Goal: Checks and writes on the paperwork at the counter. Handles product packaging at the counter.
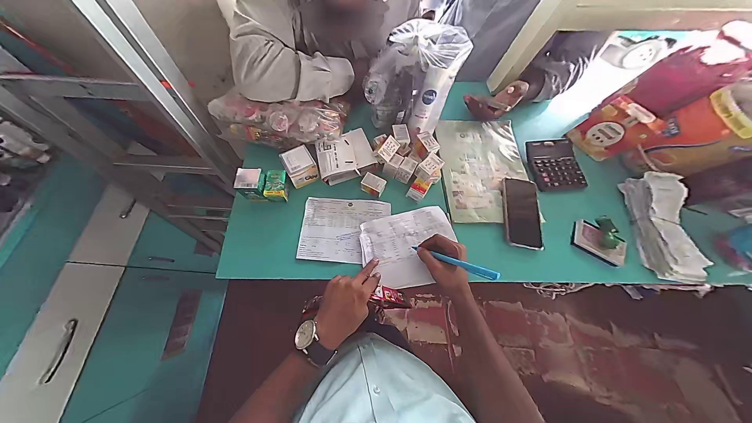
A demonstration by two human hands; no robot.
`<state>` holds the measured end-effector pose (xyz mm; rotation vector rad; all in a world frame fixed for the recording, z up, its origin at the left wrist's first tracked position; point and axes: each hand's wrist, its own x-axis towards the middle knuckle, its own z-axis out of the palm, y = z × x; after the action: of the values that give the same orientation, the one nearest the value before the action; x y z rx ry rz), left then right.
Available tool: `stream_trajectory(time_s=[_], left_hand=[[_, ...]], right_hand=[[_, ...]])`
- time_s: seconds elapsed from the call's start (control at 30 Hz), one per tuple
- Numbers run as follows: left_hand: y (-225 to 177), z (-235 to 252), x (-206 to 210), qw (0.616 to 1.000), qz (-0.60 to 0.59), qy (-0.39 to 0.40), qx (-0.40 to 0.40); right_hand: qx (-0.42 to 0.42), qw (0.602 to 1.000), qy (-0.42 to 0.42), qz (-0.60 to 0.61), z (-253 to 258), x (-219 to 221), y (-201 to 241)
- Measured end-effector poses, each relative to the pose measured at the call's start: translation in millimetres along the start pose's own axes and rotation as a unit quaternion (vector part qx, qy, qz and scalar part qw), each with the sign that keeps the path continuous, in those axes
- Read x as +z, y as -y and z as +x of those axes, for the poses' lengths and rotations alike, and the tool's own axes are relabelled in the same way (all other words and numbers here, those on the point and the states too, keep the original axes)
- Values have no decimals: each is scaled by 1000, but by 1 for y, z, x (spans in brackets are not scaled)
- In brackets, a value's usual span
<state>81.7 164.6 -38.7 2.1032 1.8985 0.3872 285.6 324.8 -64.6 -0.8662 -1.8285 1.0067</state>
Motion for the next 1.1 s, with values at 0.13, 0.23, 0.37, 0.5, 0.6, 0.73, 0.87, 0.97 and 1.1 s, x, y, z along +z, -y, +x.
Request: stream_trajectory(time_s=[0.13, 0.23, 0.37, 0.5, 0.6, 0.73, 0.87, 0.97, 1.1], left_hand=[[1, 1, -1, 1000, -24, 0, -2], [1, 0, -2, 1000, -27, 12, -7], [1, 1, -1, 1000, -28, 2, -12], [2, 1, 0, 999, -35, -6, -11], [2, 0, 3, 999, -28, -20, -10], [2, -1, 5, 999, -20, -39, -3], [2, -1, 7, 999, -23, -48, -1], [3, -1, 6, 999, -20, -43, -2], [3, 0, 3, 999, -31, -21, -5]], right_hand=[[4, 1000, 0, -3, 0, -1, 1], [3, 1000, -2, -14, -1, 0, 1], [3, 1000, -5, -11, 0, -1, 1], [2, 1000, -7, -7, -1, 0, 0], [4, 1000, -10, -8, -2, 0, 0], [0, 1000, -13, -13, -1, 1, 0], [3, 1000, -7, -9, -1, 0, 2], [9, 1000, -8, -9, 0, 0, 3], [14, 1000, -9, -11, 0, 1, 7]])
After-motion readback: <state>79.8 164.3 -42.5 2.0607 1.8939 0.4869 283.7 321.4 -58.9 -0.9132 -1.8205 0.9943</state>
